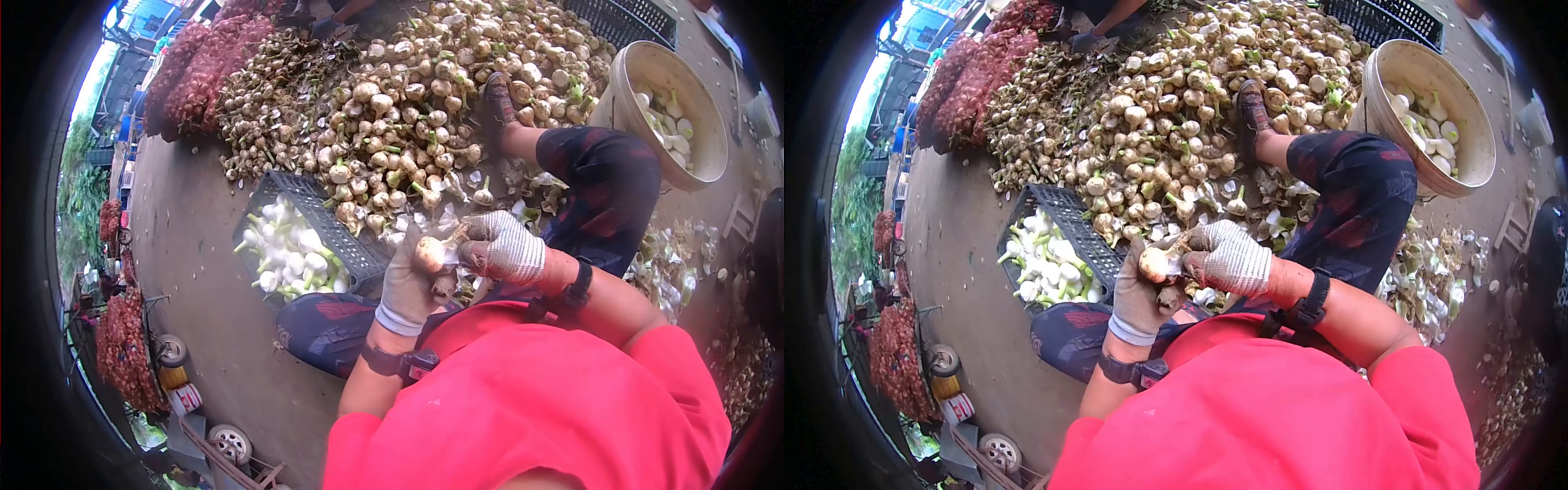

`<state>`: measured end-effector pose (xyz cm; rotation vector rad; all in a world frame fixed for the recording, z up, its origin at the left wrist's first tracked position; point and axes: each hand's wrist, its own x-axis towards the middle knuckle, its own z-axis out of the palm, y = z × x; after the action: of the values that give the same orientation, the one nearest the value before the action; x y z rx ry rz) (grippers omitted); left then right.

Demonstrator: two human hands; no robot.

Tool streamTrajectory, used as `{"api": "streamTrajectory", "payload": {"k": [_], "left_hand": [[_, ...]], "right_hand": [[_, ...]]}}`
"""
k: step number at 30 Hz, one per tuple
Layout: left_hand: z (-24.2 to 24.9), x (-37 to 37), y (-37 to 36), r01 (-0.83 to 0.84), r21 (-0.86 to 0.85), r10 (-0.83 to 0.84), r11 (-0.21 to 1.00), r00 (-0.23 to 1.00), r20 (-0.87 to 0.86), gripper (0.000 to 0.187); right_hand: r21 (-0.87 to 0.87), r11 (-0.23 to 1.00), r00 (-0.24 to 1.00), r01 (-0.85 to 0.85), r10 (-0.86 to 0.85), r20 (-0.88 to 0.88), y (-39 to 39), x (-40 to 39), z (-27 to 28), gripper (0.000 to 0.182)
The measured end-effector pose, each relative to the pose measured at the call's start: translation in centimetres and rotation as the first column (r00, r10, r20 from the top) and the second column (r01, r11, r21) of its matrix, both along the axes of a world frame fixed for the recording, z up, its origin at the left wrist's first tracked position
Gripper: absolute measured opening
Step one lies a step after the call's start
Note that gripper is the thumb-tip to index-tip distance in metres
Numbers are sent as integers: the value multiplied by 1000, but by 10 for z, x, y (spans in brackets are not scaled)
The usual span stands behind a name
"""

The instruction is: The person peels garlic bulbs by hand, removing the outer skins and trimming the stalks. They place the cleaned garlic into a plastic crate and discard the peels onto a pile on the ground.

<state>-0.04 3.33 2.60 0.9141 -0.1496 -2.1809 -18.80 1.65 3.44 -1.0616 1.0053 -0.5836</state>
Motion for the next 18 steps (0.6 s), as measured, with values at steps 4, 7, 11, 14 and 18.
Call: {"api": "streamTrajectory", "payload": {"k": [4, 7, 11, 14, 18], "left_hand": [[14, -8, -2, 182, -299, -35, 937, 898, 438, 37], [12, -17, 2, 721, -625, 740, 299, 238, 629, 41], [9, -8, 3, 595, -562, 462, 574, 332, 823, 41], [11, -8, 0, -6, -308, 97, 951, 955, 282, 37], [2, -7, 7, 813, -442, 676, 378, 84, 732, 36]], "right_hand": [[-48, 986, 987, 158, -159, -14, 2, -2, 3, 17], [-5, 980, 973, 201, -201, -113, 2, 2, -1, 17], [1, 988, 986, 152, -152, 67, 7, 4, -12, 18], [55, 996, 978, 76, -85, 192, 7, 3, -8, 20], [19, 989, 989, 148, -147, -29, 10, 6, -7, 21]]}}
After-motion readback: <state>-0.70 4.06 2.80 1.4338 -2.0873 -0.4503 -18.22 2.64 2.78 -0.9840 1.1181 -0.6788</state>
